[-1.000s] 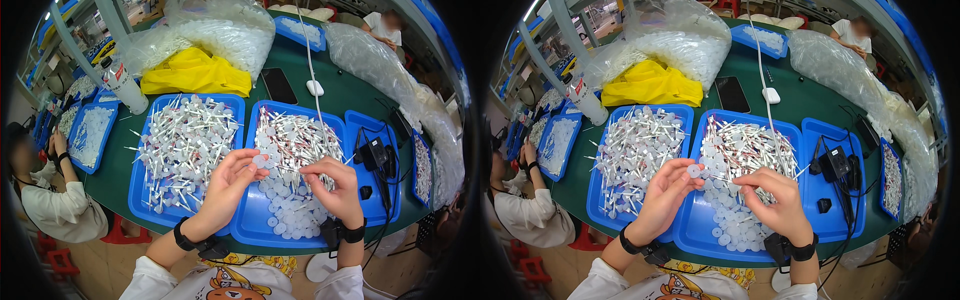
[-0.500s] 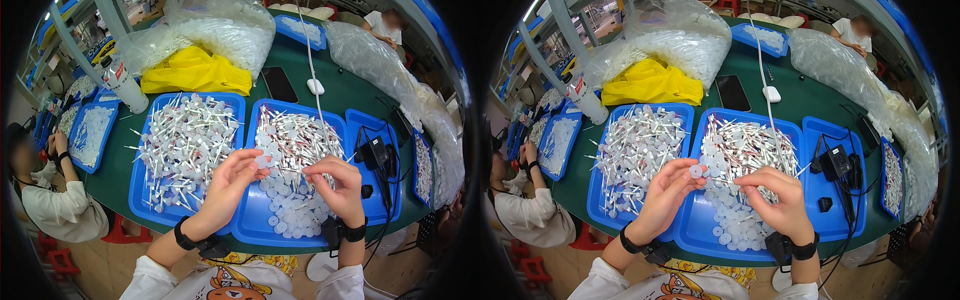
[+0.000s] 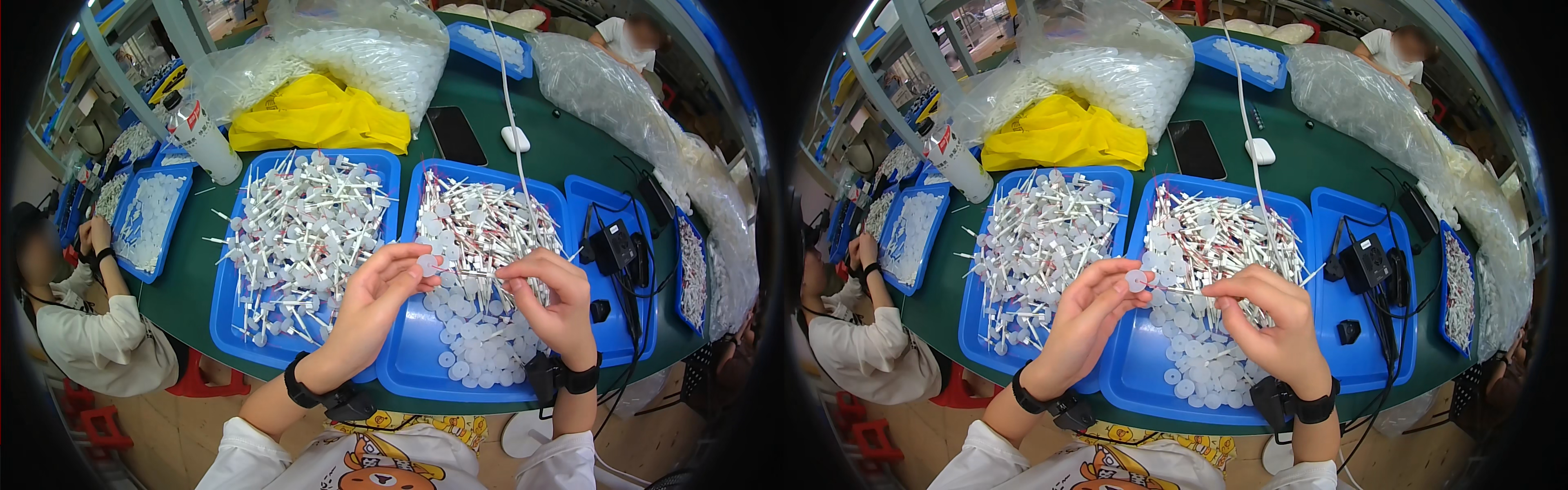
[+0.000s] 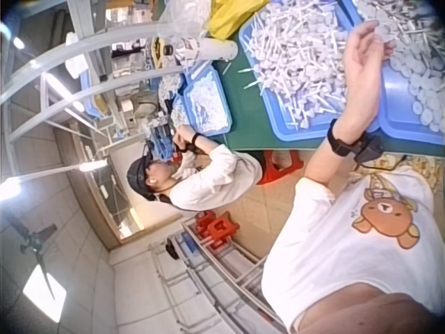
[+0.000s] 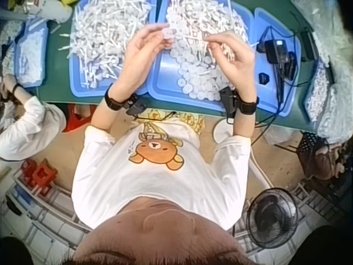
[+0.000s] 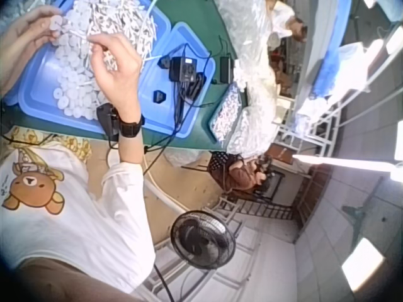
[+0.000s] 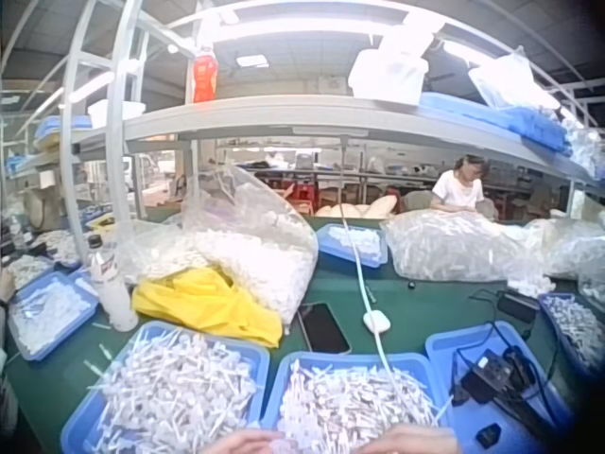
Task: The person repeatedly picks small white circular discs and thin white sticks from blue trays and inserts the sticks into the discs by hand. The assembled units are placed back into the tray. The process continues throughout the clip.
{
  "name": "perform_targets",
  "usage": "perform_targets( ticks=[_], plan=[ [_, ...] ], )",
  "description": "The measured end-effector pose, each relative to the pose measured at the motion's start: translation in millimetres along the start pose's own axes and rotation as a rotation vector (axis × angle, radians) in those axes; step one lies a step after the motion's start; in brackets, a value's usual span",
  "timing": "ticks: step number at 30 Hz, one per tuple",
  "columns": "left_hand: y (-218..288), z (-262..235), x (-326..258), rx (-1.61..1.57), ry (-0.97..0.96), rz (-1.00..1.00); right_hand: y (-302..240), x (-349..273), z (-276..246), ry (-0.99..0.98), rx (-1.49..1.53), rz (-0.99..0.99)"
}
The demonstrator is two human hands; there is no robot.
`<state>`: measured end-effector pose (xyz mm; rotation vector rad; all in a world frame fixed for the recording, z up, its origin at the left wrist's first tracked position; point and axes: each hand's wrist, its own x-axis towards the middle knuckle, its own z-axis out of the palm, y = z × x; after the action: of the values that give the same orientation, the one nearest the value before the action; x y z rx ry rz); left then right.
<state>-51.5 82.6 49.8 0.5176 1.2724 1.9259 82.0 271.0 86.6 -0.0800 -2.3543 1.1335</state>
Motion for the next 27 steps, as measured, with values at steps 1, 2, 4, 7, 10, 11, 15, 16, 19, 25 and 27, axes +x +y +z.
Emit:
perform_targets(
  ticks=[1, 2, 4, 7, 10, 11, 15, 16, 19, 25, 27],
  plan=[
    [0, 0, 0, 0.002, -0.001, 0.004, 0, 0, 0, 0.002, -0.007, -0.003],
    [0, 0, 0, 0.004, -0.001, 0.008, -1, 0, 0, 0.004, -0.013, -0.006],
    [-1, 0, 0, 0.039, -0.004, 0.033, -1, 0, 0, 0.001, -0.023, -0.022],
    [0, 1, -1, 0.076, -0.035, 0.023, -1, 0, 0, -0.002, -0.042, -0.063],
    [3, 3, -1, 0.066, -0.081, -0.033, 0, 0, 0, -0.014, -0.056, -0.088],
    [3, 4, -1, 0.056, -0.096, -0.054, 0, 0, 1, -0.020, -0.060, -0.093],
    [-1, 4, -2, 0.082, -0.130, -0.020, -4, 0, 3, -0.064, -0.039, -0.051],
    [0, 3, -2, 0.082, -0.138, -0.024, -4, 0, 3, -0.079, -0.041, -0.057],
    [-1, 4, -3, 0.088, -0.188, -0.027, -1, -2, 1, -0.116, -0.050, -0.066],
    [-8, 4, -5, 0.120, -0.208, 0.032, -1, -3, 2, -0.169, -0.033, -0.025],
    [-9, 4, -5, 0.133, -0.209, 0.058, -2, -3, 2, -0.192, -0.024, -0.006]
  ],
)
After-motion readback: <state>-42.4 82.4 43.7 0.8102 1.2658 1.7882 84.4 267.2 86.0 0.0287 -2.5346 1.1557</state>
